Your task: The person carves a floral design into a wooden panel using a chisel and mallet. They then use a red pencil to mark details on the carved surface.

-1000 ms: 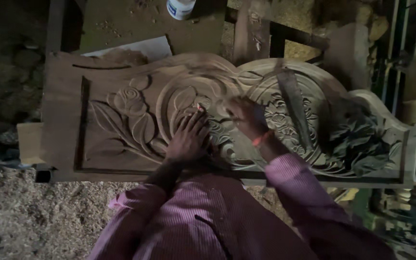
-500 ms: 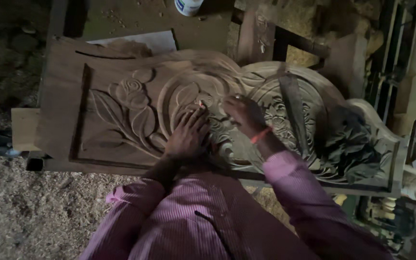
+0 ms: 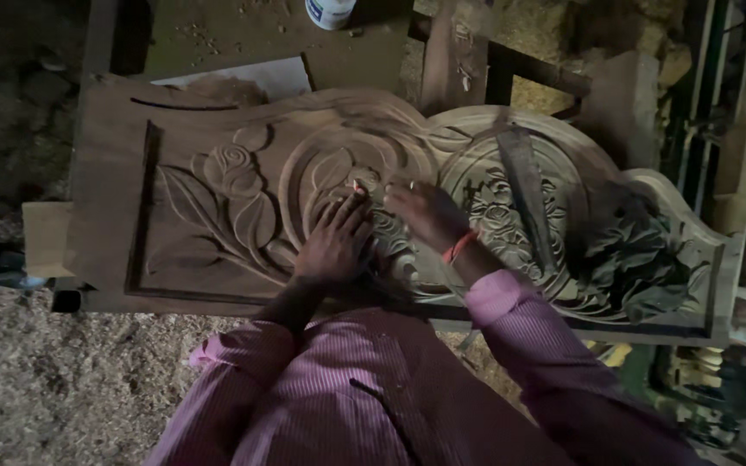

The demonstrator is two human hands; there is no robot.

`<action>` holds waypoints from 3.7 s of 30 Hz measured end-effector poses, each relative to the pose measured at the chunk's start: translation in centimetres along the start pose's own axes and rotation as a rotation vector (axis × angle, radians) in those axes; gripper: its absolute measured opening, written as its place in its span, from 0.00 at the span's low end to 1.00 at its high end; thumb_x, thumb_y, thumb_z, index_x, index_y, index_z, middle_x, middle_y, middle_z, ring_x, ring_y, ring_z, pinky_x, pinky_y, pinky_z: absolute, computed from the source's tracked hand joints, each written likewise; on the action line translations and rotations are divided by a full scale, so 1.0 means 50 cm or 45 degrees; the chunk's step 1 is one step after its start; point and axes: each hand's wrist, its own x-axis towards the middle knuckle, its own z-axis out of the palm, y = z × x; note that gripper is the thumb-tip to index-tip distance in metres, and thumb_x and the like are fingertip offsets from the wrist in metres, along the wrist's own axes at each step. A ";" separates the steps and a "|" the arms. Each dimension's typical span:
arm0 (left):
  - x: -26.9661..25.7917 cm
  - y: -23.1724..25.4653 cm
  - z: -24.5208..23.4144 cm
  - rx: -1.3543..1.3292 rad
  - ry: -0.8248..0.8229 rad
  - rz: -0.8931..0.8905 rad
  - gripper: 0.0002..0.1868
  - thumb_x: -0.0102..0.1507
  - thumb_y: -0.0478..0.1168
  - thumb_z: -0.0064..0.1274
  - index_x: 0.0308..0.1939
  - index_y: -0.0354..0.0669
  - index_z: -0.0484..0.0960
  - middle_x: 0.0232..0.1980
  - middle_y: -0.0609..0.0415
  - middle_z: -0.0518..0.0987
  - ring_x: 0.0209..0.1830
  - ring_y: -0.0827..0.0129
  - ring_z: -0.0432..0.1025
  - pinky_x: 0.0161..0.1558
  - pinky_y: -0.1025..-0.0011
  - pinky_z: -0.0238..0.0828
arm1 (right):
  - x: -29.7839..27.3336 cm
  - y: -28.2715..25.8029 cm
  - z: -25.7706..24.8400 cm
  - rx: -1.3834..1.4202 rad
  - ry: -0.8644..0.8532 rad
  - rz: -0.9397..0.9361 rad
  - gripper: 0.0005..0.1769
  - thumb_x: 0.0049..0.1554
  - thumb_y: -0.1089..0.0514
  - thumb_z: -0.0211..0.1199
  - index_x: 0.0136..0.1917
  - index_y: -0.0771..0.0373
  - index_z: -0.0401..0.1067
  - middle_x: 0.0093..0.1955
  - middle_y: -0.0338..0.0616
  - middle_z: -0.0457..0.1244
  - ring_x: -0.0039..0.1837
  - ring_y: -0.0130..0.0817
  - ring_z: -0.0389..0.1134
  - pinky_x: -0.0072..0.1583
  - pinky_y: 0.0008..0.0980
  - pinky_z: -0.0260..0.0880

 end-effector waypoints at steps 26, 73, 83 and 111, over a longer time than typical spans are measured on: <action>0.002 0.011 -0.012 0.080 -0.043 -0.061 0.22 0.66 0.49 0.48 0.59 0.42 0.79 0.75 0.42 0.68 0.79 0.49 0.56 0.75 0.50 0.49 | -0.012 0.081 -0.013 0.877 0.455 0.555 0.07 0.57 0.61 0.71 0.47 0.66 0.77 0.46 0.43 0.71 0.50 0.29 0.73 0.53 0.33 0.74; 0.002 -0.010 0.039 0.324 -0.089 0.004 0.19 0.64 0.47 0.51 0.54 0.42 0.82 0.71 0.43 0.73 0.77 0.47 0.61 0.73 0.48 0.56 | -0.046 0.137 -0.012 0.672 0.234 0.235 0.06 0.59 0.56 0.65 0.50 0.58 0.76 0.48 0.43 0.71 0.51 0.42 0.74 0.52 0.39 0.73; 0.013 0.037 0.009 0.234 -0.029 -0.088 0.19 0.67 0.50 0.50 0.56 0.45 0.80 0.72 0.46 0.72 0.77 0.48 0.60 0.74 0.50 0.55 | -0.055 0.071 -0.013 0.489 0.242 0.350 0.02 0.58 0.61 0.67 0.43 0.61 0.78 0.41 0.49 0.70 0.44 0.49 0.72 0.44 0.42 0.69; 0.000 0.002 0.007 0.171 -0.079 -0.022 0.23 0.66 0.46 0.46 0.64 0.47 0.79 0.76 0.45 0.67 0.80 0.49 0.55 0.75 0.51 0.52 | 0.101 0.104 -0.033 0.120 0.313 0.200 0.07 0.54 0.59 0.66 0.48 0.59 0.75 0.46 0.50 0.68 0.50 0.54 0.70 0.49 0.49 0.70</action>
